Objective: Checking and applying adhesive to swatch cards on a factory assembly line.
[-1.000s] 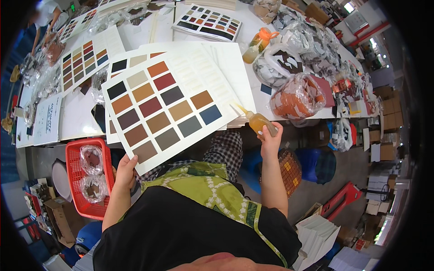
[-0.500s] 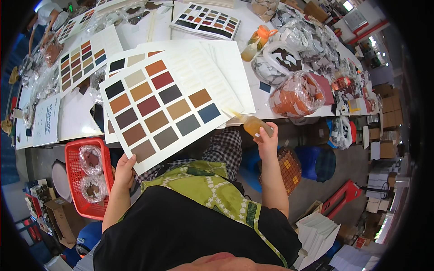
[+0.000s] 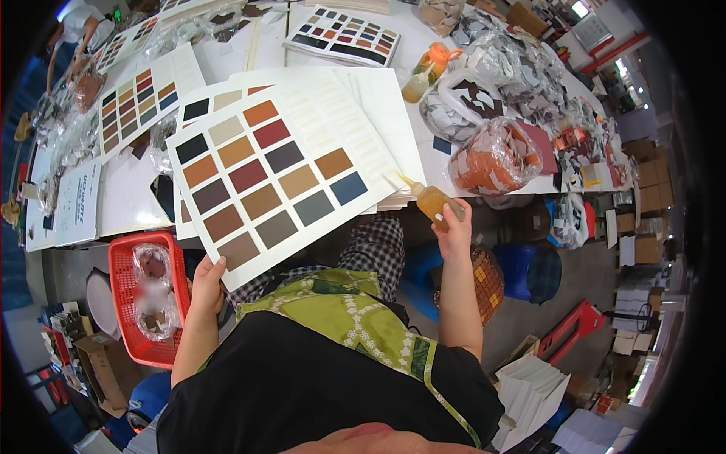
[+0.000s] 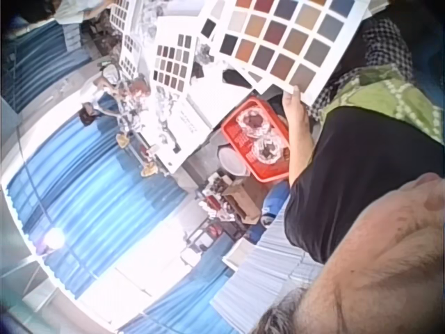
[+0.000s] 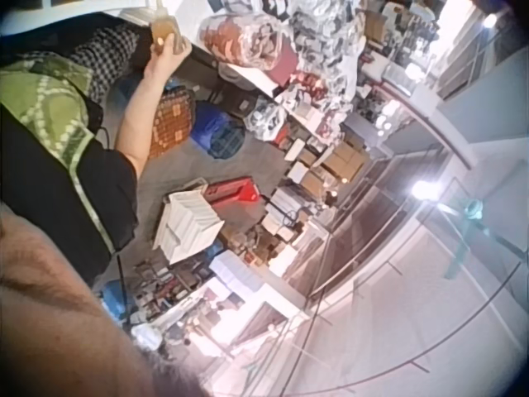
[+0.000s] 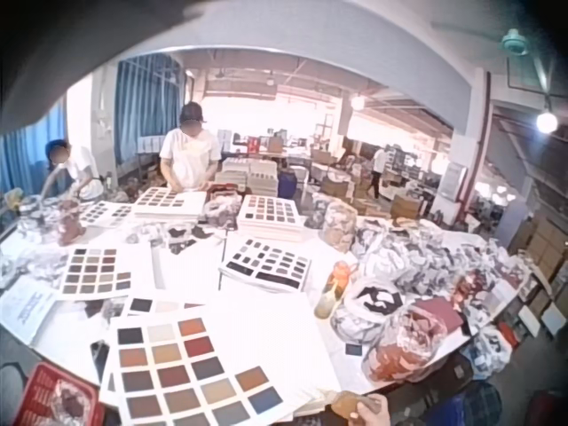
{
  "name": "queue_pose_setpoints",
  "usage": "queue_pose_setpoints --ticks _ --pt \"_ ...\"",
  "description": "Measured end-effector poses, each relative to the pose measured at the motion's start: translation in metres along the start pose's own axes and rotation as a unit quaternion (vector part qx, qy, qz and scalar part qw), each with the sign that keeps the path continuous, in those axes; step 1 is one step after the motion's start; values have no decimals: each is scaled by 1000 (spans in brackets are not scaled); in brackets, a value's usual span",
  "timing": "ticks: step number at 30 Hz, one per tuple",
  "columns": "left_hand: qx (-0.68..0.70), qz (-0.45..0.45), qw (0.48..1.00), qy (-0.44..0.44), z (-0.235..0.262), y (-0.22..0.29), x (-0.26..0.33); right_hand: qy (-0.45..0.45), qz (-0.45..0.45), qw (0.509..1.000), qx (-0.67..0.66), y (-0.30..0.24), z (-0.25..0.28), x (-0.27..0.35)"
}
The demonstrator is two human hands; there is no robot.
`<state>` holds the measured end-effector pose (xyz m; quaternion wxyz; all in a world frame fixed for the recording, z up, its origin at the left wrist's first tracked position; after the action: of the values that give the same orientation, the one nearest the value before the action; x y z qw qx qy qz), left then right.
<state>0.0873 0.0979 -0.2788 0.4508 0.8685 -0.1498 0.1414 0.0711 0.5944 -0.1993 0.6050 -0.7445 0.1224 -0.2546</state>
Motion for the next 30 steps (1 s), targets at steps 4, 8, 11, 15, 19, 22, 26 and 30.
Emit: queue_pose_setpoints --ticks 4,8,11,15,19,22,26,30 --pt "5 -31 1000 4 2 3 -4 7 16 996 84 3 6 -1" --pt "184 -38 980 69 20 9 -6 -120 -82 978 -152 29 -31 9" --pt "296 -119 935 -156 -21 54 6 -145 -90 945 -278 37 -50 5" --pt "227 -198 936 -183 -32 56 0 -180 -90 941 -272 40 -67 6" --pt "236 -195 950 -60 -26 43 -24 -239 -114 929 -260 50 -85 18" --pt "252 -155 954 43 -16 33 -36 -224 -139 906 -332 54 -91 8" --pt "148 -109 982 45 -32 35 -38 -191 -115 903 -367 60 -77 -32" --pt "99 -110 988 35 -46 50 -42 -184 -94 906 -371 38 -73 -61"
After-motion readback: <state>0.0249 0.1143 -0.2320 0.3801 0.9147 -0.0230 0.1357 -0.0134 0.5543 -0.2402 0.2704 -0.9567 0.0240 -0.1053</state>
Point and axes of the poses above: each hand's wrist, its own x-axis away from the middle knuckle, its own z-axis out of the back of the hand, y = z × x, the point moved 7 cm from there along -x, towards the middle knuckle, and after that the axes turned 5 degrees about x, right-handed, at the moved point
